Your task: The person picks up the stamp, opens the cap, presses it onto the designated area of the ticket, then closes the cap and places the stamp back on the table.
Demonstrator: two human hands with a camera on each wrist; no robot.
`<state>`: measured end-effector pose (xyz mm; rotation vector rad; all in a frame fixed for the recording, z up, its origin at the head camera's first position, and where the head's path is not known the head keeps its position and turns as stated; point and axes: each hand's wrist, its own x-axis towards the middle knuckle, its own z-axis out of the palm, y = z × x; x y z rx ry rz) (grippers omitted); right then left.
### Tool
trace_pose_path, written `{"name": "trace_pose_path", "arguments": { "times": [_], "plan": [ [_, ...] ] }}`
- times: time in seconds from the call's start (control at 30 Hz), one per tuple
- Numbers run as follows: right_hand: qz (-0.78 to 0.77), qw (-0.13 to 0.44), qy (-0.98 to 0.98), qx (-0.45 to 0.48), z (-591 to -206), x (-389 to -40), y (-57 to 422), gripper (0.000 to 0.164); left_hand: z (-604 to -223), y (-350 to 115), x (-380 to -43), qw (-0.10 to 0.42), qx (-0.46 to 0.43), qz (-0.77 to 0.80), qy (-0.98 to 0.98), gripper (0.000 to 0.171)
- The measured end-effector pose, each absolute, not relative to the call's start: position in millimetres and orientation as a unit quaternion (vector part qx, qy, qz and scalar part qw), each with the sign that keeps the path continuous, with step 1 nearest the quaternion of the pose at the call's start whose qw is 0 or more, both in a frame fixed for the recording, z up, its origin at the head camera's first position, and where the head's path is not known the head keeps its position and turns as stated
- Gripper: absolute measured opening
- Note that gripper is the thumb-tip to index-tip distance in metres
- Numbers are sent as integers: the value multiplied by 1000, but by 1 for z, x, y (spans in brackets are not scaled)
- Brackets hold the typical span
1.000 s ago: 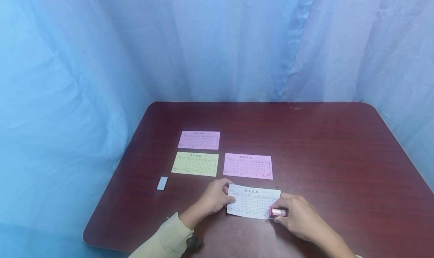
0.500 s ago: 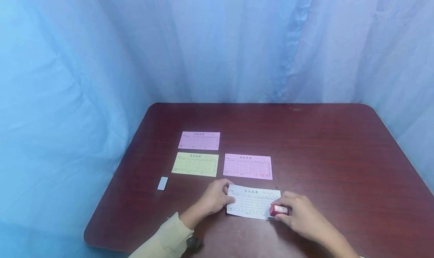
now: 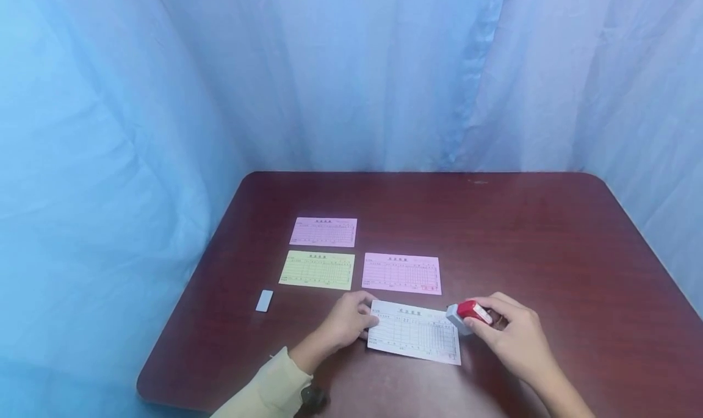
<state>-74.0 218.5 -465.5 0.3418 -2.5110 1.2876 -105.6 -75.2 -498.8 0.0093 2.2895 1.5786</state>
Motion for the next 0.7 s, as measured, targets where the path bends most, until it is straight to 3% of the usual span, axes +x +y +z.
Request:
{"name": "trace_pose_path", "arguments": {
  "times": [0.7],
  "plan": [
    [499, 147, -849, 88, -470, -74, 221, 33, -494, -85, -131, 163, -28, 568, 806, 35]
  ]
}}
